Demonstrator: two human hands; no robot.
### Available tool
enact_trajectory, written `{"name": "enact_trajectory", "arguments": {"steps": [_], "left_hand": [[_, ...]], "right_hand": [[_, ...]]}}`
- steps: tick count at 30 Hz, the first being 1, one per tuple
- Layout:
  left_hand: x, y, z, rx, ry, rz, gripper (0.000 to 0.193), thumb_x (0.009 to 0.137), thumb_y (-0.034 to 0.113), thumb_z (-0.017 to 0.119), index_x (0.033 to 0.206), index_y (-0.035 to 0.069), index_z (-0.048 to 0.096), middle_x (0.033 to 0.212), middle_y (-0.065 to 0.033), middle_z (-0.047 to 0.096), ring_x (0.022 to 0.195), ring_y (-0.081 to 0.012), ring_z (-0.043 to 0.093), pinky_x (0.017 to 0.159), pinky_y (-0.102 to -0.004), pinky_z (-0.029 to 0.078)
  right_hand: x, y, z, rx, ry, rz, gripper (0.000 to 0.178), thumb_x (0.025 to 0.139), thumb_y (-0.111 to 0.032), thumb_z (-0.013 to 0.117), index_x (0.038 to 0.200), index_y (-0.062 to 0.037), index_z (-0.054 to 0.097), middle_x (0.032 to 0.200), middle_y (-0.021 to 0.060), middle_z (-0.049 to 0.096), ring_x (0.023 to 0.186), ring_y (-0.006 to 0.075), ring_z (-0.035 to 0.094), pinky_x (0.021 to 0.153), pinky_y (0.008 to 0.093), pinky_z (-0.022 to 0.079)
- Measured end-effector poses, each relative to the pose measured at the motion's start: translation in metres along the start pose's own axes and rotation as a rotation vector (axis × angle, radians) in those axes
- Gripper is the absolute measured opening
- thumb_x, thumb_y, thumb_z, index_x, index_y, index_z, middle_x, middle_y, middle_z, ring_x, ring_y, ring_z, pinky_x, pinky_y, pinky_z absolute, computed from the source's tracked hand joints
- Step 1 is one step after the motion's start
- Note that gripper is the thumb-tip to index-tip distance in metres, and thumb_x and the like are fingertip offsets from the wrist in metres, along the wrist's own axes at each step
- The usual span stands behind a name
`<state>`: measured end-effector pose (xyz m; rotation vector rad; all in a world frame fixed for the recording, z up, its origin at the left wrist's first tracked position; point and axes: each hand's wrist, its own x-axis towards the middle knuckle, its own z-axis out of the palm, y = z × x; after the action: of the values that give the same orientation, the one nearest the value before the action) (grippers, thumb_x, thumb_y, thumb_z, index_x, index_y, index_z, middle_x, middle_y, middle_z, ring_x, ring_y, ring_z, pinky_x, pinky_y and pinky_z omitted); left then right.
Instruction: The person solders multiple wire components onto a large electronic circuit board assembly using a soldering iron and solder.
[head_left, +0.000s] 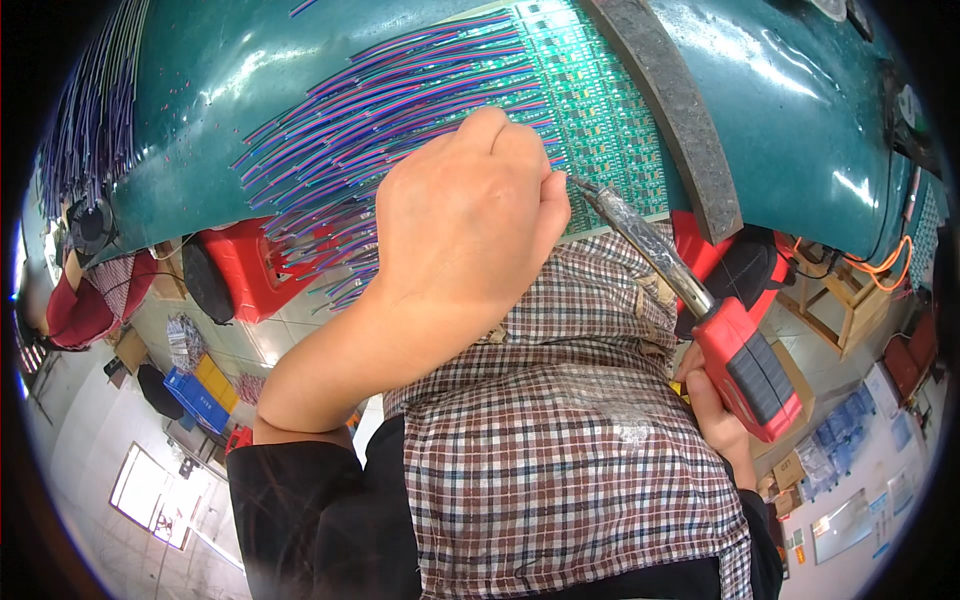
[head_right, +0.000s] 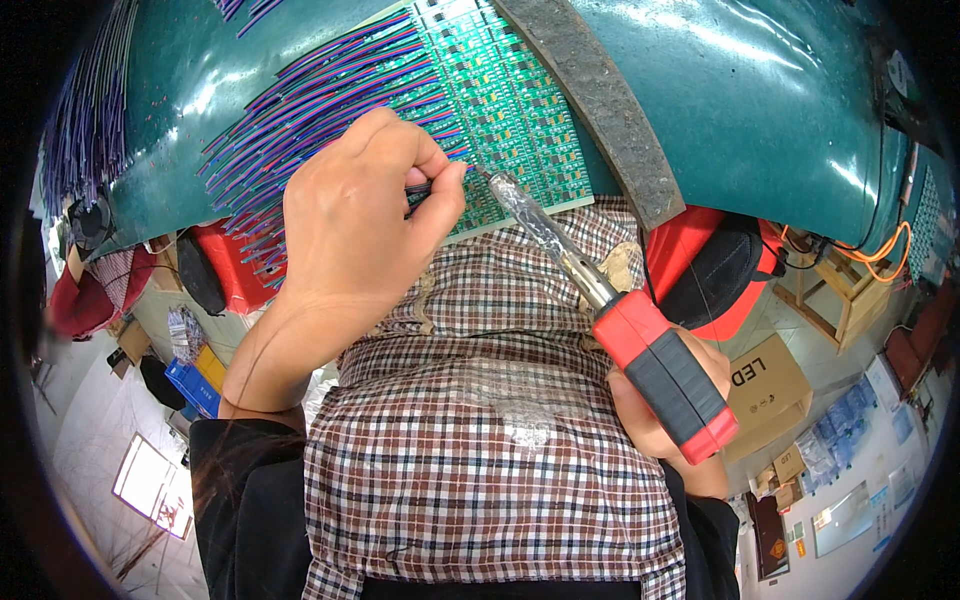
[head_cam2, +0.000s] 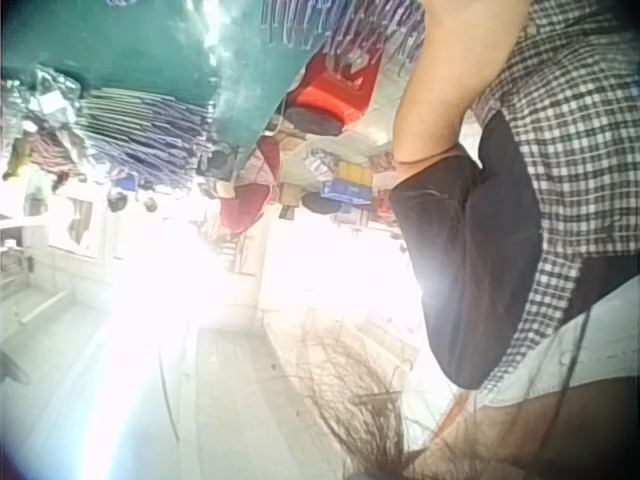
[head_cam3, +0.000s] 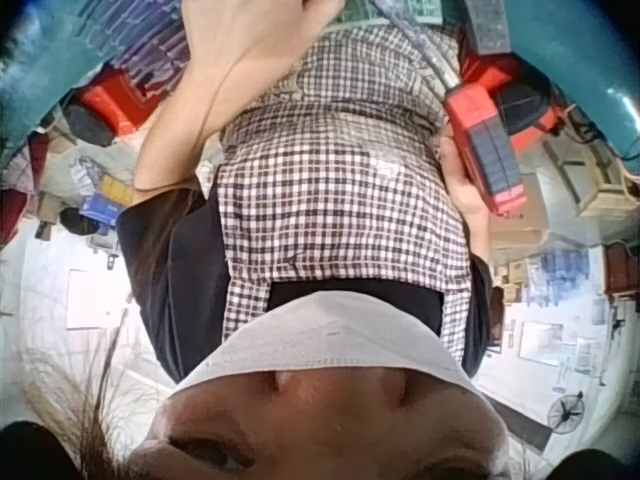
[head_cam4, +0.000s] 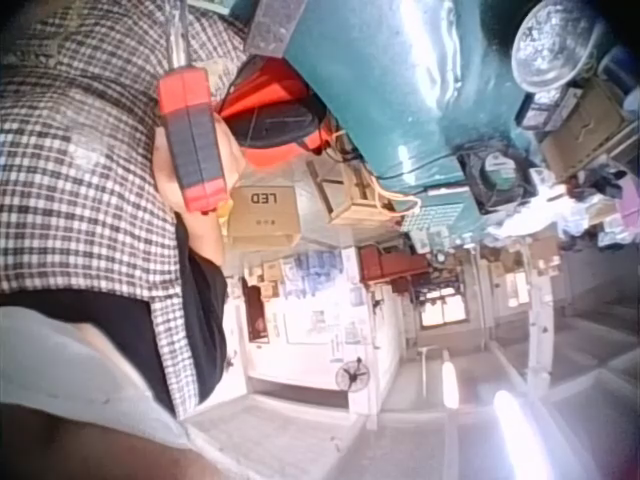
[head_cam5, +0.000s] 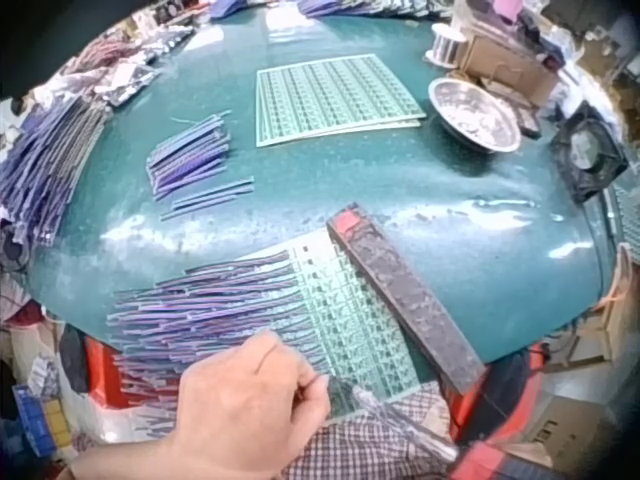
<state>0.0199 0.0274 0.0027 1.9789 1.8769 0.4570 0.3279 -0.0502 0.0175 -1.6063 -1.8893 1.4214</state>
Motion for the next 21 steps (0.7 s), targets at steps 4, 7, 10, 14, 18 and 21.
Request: {"name": "enact_trajectory", "arguments": {"steps": [4,7,10,14,18,21], "left_hand": [[0.000,-0.001,0.000,-0.004,0.009,0.009,0.017,0.084,0.015,0.080,0.080,0.008,0.065,0.080,-0.0041,0.065,0.064,-0.0215,0.065,0.057,-0.0357,0.050],[0.001,-0.002,-0.001,-0.010,-0.006,0.009,0.018,0.084,0.015,0.081,0.080,0.008,0.065,0.080,-0.0040,0.065,0.063,-0.0212,0.065,0.057,-0.0354,0.050],[0.002,-0.002,-0.001,-0.005,-0.016,0.013,0.018,0.083,0.015,0.081,0.080,0.008,0.065,0.079,-0.0040,0.064,0.062,-0.0209,0.065,0.056,-0.0351,0.050],[0.003,-0.002,-0.003,-0.005,-0.026,0.005,0.018,0.083,0.015,0.081,0.080,0.008,0.065,0.080,-0.0042,0.065,0.062,-0.0207,0.065,0.057,-0.0347,0.050],[0.004,-0.002,-0.006,-0.018,-0.052,-0.004,0.018,0.085,0.015,0.081,0.082,0.007,0.065,0.080,-0.0055,0.064,0.064,-0.0214,0.066,0.058,-0.0342,0.051],[0.018,-0.016,-0.018,-0.105,-0.067,0.105,0.017,0.087,0.015,0.081,0.085,0.006,0.067,0.080,-0.0062,0.064,0.067,-0.0209,0.065,0.061,-0.0334,0.052]], "right_hand": [[0.003,-0.002,-0.001,0.034,-0.010,0.001,0.025,0.074,-0.011,0.078,0.098,-0.0024,0.074,0.088,0.0125,0.072,0.074,0.0308,0.071,0.066,0.0383,0.056],[-0.002,-0.002,0.001,-0.025,0.048,0.002,0.024,0.074,-0.011,0.079,0.097,-0.0027,0.074,0.087,0.0119,0.071,0.073,0.0303,0.071,0.066,0.0383,0.056],[-0.005,0.005,-0.001,0.004,0.022,-0.005,0.025,0.074,-0.010,0.079,0.097,-0.0024,0.074,0.087,0.0117,0.072,0.073,0.0302,0.071,0.067,0.0383,0.056],[0.000,-0.003,0.001,0.028,0.039,0.005,0.025,0.073,-0.009,0.079,0.097,-0.0023,0.074,0.087,0.0120,0.072,0.072,0.0302,0.071,0.067,0.0383,0.056],[-0.003,-0.001,0.003,0.004,0.087,0.001,0.024,0.074,-0.009,0.079,0.096,-0.0024,0.074,0.087,0.0118,0.072,0.073,0.0304,0.071,0.067,0.0385,0.055],[-0.004,-0.003,0.001,-0.031,0.084,0.017,0.023,0.074,-0.009,0.079,0.095,-0.0023,0.074,0.087,0.0116,0.071,0.074,0.0306,0.071,0.067,0.0388,0.055]]}}
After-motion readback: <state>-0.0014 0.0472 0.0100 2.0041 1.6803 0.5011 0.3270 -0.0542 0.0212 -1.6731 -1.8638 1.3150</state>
